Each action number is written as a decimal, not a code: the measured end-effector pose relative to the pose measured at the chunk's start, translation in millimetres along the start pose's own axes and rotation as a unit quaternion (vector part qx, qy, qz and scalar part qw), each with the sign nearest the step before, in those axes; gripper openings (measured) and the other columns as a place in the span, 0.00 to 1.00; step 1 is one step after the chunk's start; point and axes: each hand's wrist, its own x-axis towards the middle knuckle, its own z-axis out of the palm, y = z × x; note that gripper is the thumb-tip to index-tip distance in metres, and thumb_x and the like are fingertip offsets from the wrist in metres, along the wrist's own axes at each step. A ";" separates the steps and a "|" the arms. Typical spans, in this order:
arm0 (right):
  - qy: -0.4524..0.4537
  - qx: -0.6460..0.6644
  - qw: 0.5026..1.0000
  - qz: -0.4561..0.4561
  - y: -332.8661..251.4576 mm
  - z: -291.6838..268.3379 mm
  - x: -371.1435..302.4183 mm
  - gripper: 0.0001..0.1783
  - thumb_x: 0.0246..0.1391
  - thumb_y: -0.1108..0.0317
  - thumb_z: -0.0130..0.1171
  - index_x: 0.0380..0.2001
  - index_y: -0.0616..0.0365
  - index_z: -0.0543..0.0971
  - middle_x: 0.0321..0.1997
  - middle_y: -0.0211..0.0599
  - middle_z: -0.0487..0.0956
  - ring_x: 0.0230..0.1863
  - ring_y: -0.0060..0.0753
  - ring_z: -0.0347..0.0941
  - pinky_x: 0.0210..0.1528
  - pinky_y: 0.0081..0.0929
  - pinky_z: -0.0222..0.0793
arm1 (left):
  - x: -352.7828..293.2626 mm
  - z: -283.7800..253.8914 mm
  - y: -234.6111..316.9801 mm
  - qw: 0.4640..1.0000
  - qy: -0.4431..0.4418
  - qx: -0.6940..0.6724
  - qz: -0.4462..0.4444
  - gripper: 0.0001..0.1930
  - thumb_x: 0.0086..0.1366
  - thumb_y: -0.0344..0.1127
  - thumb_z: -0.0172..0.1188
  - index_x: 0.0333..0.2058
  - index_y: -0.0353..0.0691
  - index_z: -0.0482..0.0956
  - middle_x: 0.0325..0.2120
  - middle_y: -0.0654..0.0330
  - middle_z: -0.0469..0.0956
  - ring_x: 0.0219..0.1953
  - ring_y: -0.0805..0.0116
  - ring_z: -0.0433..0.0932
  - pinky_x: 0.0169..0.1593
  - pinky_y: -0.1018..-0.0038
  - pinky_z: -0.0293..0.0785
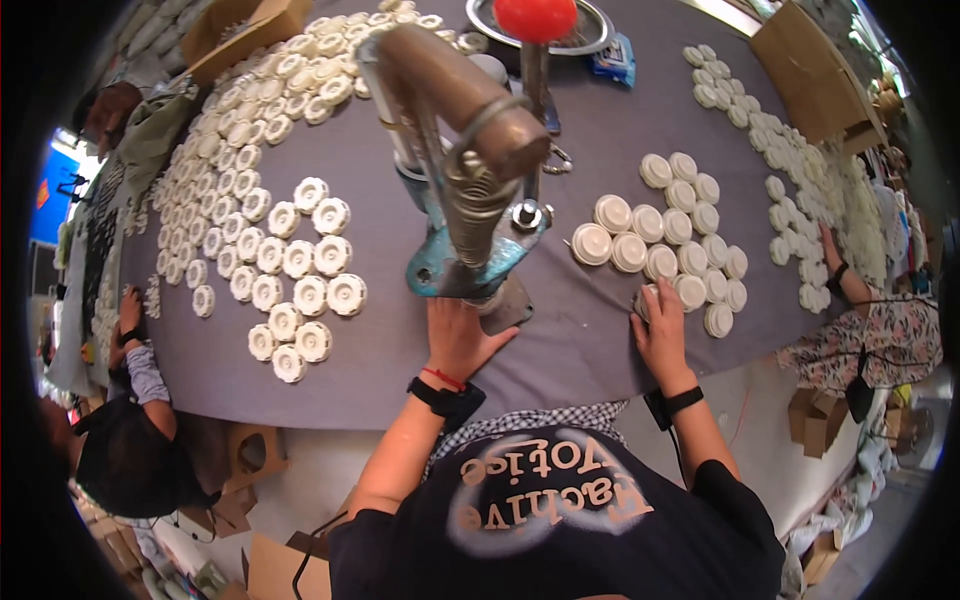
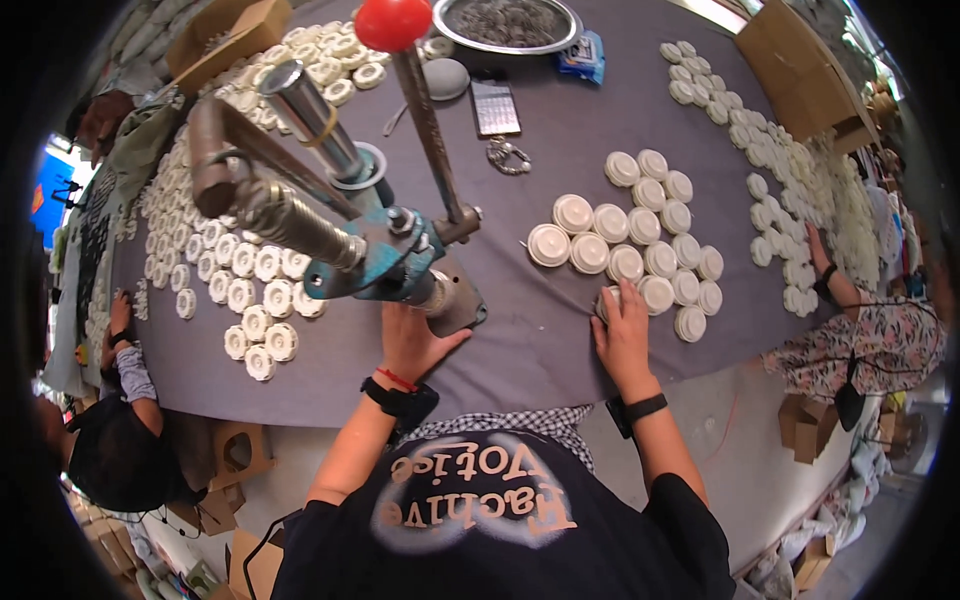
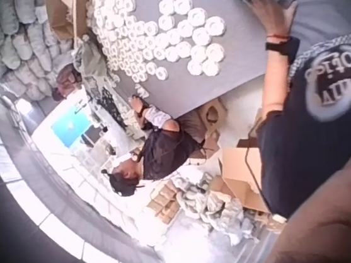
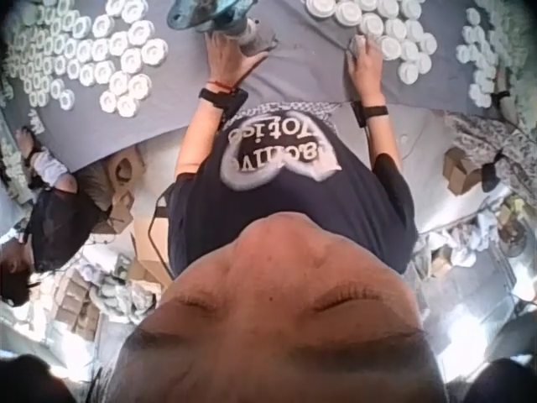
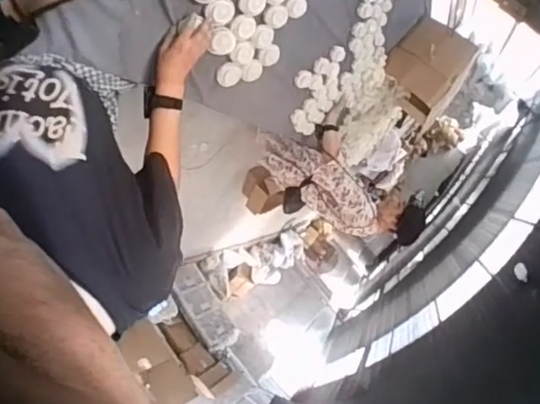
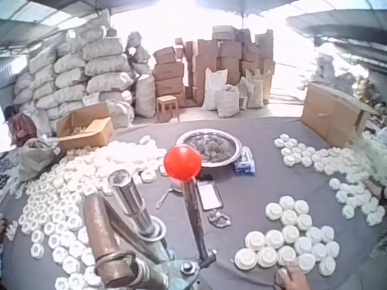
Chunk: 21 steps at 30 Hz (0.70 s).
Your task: Using a manual press to assemble white plastic ring components into circular bases.
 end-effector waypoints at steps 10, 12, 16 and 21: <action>-0.033 0.037 0.998 -0.030 -8.2 -18.2 -10.6 0.34 0.42 0.74 0.66 0.56 0.59 0.69 0.59 0.48 0.69 0.60 0.53 0.64 0.62 0.44 0.59 | 21.8 -23.7 -13.4 1.000 -0.016 -0.006 0.019 0.48 0.39 0.50 0.75 0.59 0.37 0.64 0.58 0.47 0.63 0.60 0.44 0.60 0.64 0.49 0.55; 0.003 0.098 0.995 -0.001 -14.1 -15.2 -6.9 0.34 0.43 0.73 0.67 0.57 0.59 0.69 0.57 0.49 0.70 0.59 0.52 0.66 0.61 0.42 0.60 | 3.3 -24.7 -16.7 1.000 -0.002 -0.022 -0.003 0.48 0.42 0.49 0.74 0.60 0.35 0.62 0.59 0.47 0.62 0.61 0.44 0.60 0.64 0.50 0.56; 0.025 0.255 0.963 0.079 -43.1 -6.5 -3.5 0.36 0.44 0.70 0.69 0.58 0.61 0.68 0.54 0.48 0.73 0.55 0.48 0.71 0.58 0.36 0.65 | -28.7 -32.2 -0.8 0.998 0.055 -0.006 -0.027 0.44 0.50 0.41 0.72 0.62 0.31 0.59 0.60 0.44 0.62 0.62 0.45 0.61 0.63 0.59 0.60; -0.185 0.739 0.574 0.299 -112.6 -7.2 29.1 0.23 0.61 0.68 0.57 0.57 0.65 0.67 0.54 0.36 0.74 0.55 0.27 0.71 0.57 0.27 0.68 | -33.9 -45.6 17.6 0.986 -0.015 -0.064 0.153 0.37 0.52 0.40 0.71 0.57 0.28 0.66 0.58 0.45 0.67 0.57 0.48 0.69 0.60 0.61 0.65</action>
